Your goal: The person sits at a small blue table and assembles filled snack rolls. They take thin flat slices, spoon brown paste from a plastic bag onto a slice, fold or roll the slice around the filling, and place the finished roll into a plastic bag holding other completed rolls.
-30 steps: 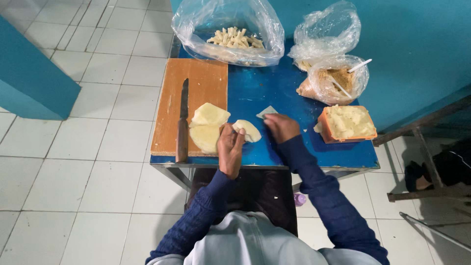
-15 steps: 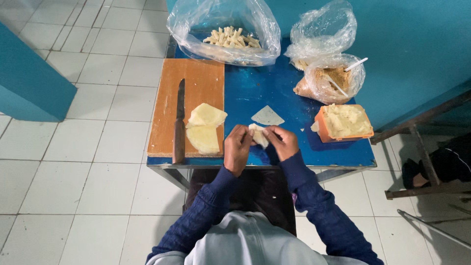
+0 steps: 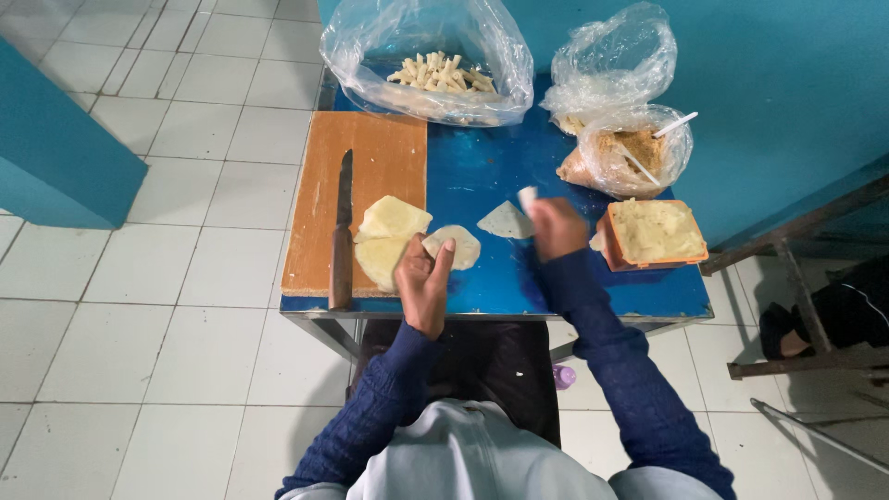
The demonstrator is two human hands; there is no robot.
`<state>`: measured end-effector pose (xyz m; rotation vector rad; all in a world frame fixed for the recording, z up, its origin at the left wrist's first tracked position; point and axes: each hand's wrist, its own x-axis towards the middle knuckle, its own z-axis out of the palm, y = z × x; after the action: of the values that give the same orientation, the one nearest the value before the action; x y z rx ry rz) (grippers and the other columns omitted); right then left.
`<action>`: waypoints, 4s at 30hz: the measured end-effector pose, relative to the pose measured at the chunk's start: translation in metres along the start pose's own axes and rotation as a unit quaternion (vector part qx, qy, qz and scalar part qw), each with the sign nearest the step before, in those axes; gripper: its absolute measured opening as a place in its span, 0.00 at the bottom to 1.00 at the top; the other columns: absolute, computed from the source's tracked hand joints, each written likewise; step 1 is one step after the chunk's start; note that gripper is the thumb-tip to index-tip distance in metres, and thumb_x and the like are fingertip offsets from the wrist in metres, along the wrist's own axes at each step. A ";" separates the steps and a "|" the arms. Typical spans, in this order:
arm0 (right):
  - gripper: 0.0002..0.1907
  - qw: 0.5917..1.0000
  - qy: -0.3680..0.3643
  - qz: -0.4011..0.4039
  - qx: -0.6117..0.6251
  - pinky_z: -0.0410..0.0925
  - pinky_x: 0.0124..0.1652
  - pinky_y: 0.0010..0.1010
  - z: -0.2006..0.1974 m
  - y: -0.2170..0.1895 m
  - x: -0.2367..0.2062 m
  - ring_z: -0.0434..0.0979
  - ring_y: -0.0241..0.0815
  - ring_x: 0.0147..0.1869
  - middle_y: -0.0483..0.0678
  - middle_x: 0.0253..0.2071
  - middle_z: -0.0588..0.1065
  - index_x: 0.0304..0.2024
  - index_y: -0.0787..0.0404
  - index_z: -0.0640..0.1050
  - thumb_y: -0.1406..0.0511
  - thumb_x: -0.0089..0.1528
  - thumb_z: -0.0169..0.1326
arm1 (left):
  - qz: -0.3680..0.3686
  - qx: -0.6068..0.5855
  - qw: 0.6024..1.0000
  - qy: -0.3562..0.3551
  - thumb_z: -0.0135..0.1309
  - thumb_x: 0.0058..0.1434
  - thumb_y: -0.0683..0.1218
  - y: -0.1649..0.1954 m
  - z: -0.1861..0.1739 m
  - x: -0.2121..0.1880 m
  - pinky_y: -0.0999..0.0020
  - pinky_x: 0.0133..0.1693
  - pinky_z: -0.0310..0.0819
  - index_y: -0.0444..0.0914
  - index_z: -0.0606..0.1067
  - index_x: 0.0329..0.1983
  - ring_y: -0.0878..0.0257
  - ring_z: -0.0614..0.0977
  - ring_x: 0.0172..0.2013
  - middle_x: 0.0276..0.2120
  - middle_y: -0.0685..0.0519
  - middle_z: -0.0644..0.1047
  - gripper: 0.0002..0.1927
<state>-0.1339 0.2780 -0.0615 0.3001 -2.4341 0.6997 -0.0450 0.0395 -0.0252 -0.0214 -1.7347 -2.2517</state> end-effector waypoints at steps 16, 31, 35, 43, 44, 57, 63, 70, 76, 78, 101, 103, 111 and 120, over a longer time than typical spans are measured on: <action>0.11 0.990 -0.036 -0.138 0.010 0.72 0.48 0.35 -0.010 -0.046 -0.025 0.78 0.51 0.50 0.52 0.46 0.77 0.49 0.60 0.80 0.64 0.65 0.57 | 0.133 0.139 0.981 0.014 0.58 0.61 0.35 -0.015 0.012 0.010 0.71 0.35 0.73 0.35 0.67 0.49 0.69 0.79 0.34 0.41 0.45 0.79 0.16; 0.09 0.984 -0.078 0.112 0.115 0.71 0.35 0.31 -0.010 -0.015 -0.029 0.80 0.38 0.33 0.49 0.33 0.79 0.43 0.58 0.78 0.63 0.63 0.61 | 0.130 0.276 0.949 -0.073 0.55 0.58 0.33 -0.050 0.054 0.024 0.52 0.36 0.76 0.39 0.63 0.63 0.41 0.83 0.38 0.38 0.43 0.81 0.30; 0.07 0.998 -0.025 0.016 0.062 0.70 0.36 0.39 -0.012 -0.034 -0.014 0.79 0.50 0.36 0.52 0.37 0.77 0.44 0.59 0.77 0.66 0.64 0.58 | 0.145 0.336 0.928 -0.072 0.52 0.56 0.32 -0.054 0.062 0.041 0.47 0.37 0.76 0.41 0.62 0.66 0.39 0.82 0.38 0.44 0.43 0.81 0.34; 0.10 0.998 0.001 0.035 0.051 0.71 0.37 0.42 -0.015 -0.038 -0.023 0.79 0.53 0.37 0.56 0.38 0.77 0.49 0.63 0.74 0.67 0.65 0.56 | 0.189 0.346 0.914 -0.095 0.54 0.57 0.33 -0.060 0.070 0.047 0.50 0.40 0.78 0.40 0.60 0.69 0.40 0.81 0.46 0.55 0.38 0.77 0.36; 0.11 0.998 -0.002 0.040 0.045 0.71 0.37 0.42 -0.015 -0.037 -0.024 0.80 0.54 0.38 0.56 0.38 0.77 0.49 0.63 0.74 0.67 0.65 0.57 | 0.200 0.345 0.912 -0.094 0.54 0.57 0.33 -0.059 0.071 0.048 0.50 0.40 0.78 0.38 0.59 0.69 0.39 0.81 0.46 0.58 0.37 0.75 0.36; 0.19 0.998 -0.034 0.054 0.009 0.70 0.37 0.45 -0.020 -0.039 -0.025 0.80 0.56 0.40 0.57 0.39 0.77 0.54 0.62 0.72 0.66 0.62 0.61 | 0.155 0.427 0.885 -0.101 0.53 0.57 0.34 -0.045 0.067 0.041 0.48 0.36 0.76 0.32 0.60 0.65 0.37 0.80 0.42 0.55 0.37 0.70 0.31; 0.15 0.985 0.055 -0.145 0.082 0.66 0.53 0.46 -0.017 -0.084 -0.015 0.72 0.56 0.54 0.54 0.47 0.73 0.49 0.58 0.74 0.69 0.61 0.61 | 0.168 0.387 0.905 -0.049 0.51 0.67 0.43 0.006 0.032 0.018 0.51 0.35 0.77 0.37 0.67 0.59 0.41 0.82 0.41 0.53 0.43 0.73 0.18; 0.16 0.978 -0.056 -0.174 0.105 0.70 0.47 0.40 0.066 -0.185 -0.034 0.75 0.55 0.49 0.50 0.43 0.74 0.42 0.59 0.76 0.63 0.53 0.63 | 0.205 0.276 0.930 0.132 0.46 0.72 0.37 0.076 -0.061 0.012 0.61 0.38 0.75 0.32 0.71 0.52 0.54 0.80 0.35 0.40 0.43 0.76 0.08; 0.06 0.969 -0.152 -0.056 0.187 0.70 0.37 0.34 0.064 -0.172 -0.015 0.79 0.47 0.38 0.48 0.37 0.77 0.36 0.59 0.80 0.63 0.62 0.61 | 0.119 0.297 0.943 0.090 0.49 0.64 0.35 0.077 -0.066 -0.028 0.59 0.37 0.72 0.28 0.64 0.62 0.53 0.76 0.33 0.35 0.45 0.75 0.23; 0.08 0.951 -0.171 -0.001 0.256 0.71 0.36 0.30 0.057 -0.155 -0.009 0.80 0.43 0.36 0.46 0.35 0.78 0.38 0.59 0.80 0.62 0.61 0.60 | 0.154 0.323 0.932 0.062 0.51 0.61 0.35 0.064 -0.065 -0.034 0.57 0.40 0.73 0.28 0.63 0.62 0.50 0.77 0.39 0.39 0.43 0.74 0.25; 0.09 0.885 -0.125 0.137 0.428 0.69 0.37 0.22 0.036 -0.146 -0.047 0.74 0.30 0.35 0.46 0.34 0.77 0.43 0.64 0.81 0.66 0.63 0.62 | 0.117 0.401 0.902 0.109 0.53 0.66 0.41 0.027 -0.055 -0.028 0.51 0.44 0.71 0.29 0.71 0.50 0.39 0.76 0.46 0.48 0.35 0.70 0.13; 0.07 0.944 -0.042 0.035 0.326 0.71 0.38 0.24 0.025 -0.152 -0.047 0.79 0.35 0.35 0.48 0.36 0.79 0.41 0.64 0.81 0.68 0.62 0.63 | 0.135 0.328 0.935 0.028 0.56 0.66 0.44 0.026 -0.050 -0.022 0.56 0.41 0.73 0.31 0.73 0.44 0.45 0.79 0.40 0.40 0.41 0.74 0.10; 0.12 0.955 -0.024 0.006 0.297 0.73 0.42 0.27 -0.022 -0.166 -0.045 0.81 0.37 0.42 0.51 0.41 0.80 0.45 0.65 0.79 0.69 0.59 0.64 | 0.025 0.004 0.999 -0.038 0.52 0.69 0.39 0.002 -0.029 -0.015 0.72 0.41 0.76 0.32 0.74 0.39 0.68 0.79 0.36 0.34 0.50 0.78 0.04; 0.08 0.883 -0.063 0.153 0.440 0.71 0.40 0.24 0.009 -0.107 -0.072 0.78 0.31 0.39 0.46 0.37 0.79 0.45 0.67 0.81 0.67 0.68 0.58 | 0.043 0.087 0.991 -0.089 0.52 0.69 0.39 -0.011 -0.018 -0.023 0.73 0.39 0.74 0.32 0.74 0.37 0.67 0.80 0.35 0.34 0.52 0.76 0.05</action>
<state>-0.0422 0.1877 -0.0658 0.3080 -2.1337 1.9715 -0.0225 0.0301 -0.0448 -0.2613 -1.9748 -2.0846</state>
